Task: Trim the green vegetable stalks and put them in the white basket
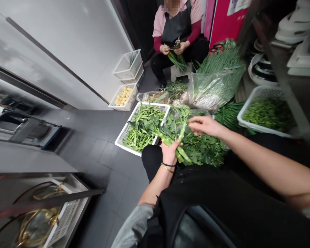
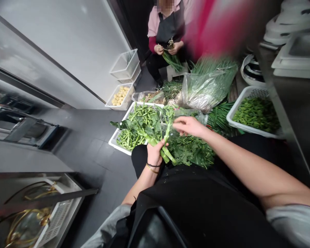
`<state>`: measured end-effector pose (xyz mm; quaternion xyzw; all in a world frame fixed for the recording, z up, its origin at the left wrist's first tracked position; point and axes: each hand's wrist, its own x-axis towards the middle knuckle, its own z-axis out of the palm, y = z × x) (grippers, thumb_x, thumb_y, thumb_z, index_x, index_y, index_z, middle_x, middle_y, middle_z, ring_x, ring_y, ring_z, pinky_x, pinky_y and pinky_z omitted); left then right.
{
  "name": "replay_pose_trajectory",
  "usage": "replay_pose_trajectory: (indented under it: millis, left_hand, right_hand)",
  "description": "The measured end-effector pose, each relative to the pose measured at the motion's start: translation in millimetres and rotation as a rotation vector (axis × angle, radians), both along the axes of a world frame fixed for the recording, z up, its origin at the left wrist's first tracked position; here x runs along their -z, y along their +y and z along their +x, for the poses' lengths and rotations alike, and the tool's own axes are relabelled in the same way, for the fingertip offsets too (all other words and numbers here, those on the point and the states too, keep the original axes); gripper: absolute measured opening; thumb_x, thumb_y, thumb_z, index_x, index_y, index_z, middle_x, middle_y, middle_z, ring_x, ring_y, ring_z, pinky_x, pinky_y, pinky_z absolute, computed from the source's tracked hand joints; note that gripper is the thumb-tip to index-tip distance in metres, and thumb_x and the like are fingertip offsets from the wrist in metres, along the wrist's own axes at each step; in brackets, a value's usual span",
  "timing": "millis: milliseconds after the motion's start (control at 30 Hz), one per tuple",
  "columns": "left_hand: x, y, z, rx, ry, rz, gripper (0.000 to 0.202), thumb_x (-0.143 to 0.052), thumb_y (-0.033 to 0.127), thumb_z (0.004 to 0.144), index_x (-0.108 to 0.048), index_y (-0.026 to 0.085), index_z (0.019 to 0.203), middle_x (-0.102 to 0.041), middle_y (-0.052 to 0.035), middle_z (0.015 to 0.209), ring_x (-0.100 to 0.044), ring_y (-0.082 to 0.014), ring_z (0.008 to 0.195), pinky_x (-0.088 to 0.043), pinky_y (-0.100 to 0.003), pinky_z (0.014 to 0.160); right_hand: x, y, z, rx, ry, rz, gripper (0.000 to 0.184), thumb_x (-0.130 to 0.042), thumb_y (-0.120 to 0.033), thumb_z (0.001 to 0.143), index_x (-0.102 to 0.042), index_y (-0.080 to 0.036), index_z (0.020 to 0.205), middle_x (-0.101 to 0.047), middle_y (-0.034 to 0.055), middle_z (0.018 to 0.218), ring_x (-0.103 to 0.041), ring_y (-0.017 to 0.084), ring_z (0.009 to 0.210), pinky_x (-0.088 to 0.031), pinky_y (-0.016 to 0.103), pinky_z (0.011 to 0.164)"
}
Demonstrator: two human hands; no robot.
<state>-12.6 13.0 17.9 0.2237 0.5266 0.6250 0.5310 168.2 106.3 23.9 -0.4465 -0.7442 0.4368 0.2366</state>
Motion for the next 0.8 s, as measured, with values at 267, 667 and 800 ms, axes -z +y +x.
replay_pose_trajectory:
  millis: [267, 667, 800]
  left_hand:
    - [1.8, 0.2, -4.0, -0.029, -0.071, -0.002, 0.032, -0.079, 0.021, 0.053, -0.059, 0.013, 0.077, -0.063, 0.0004, 0.064, -0.061, -0.0118, 0.052, -0.048, -0.023, 0.054]
    - [9.6, -1.6, 1.6, -0.03, 0.026, 0.029, 0.032, -0.079, 0.015, 0.051, -0.062, 0.013, 0.078, -0.067, -0.0027, 0.071, -0.063, -0.0135, 0.063, -0.049, -0.024, 0.061]
    - [7.7, -1.7, -2.2, 0.106, -0.148, -0.135, 0.031, -0.078, 0.022, 0.052, -0.059, 0.009, 0.073, -0.062, -0.0035, 0.06, -0.06, -0.0142, 0.052, -0.045, -0.025, 0.05]
  right_hand:
    - [-9.2, -54.0, -32.9, -0.3, -0.195, 0.597, 0.035, -0.046, -0.046, 0.086, -0.06, -0.02, 0.068, -0.061, 0.0048, 0.064, -0.052, 0.014, 0.056, -0.031, 0.026, 0.052]
    - [-13.6, 2.1, -44.2, 0.186, 0.137, -0.057, 0.052, -0.047, -0.06, 0.08, -0.048, -0.021, 0.048, -0.05, 0.0022, 0.042, -0.049, 0.014, 0.041, -0.042, 0.029, 0.05]
    - [21.0, -26.4, -40.8, 0.164, 0.352, 0.044, 0.037, -0.047, -0.054, 0.083, -0.052, -0.021, 0.065, -0.056, 0.0005, 0.057, -0.054, 0.015, 0.054, -0.046, 0.028, 0.057]
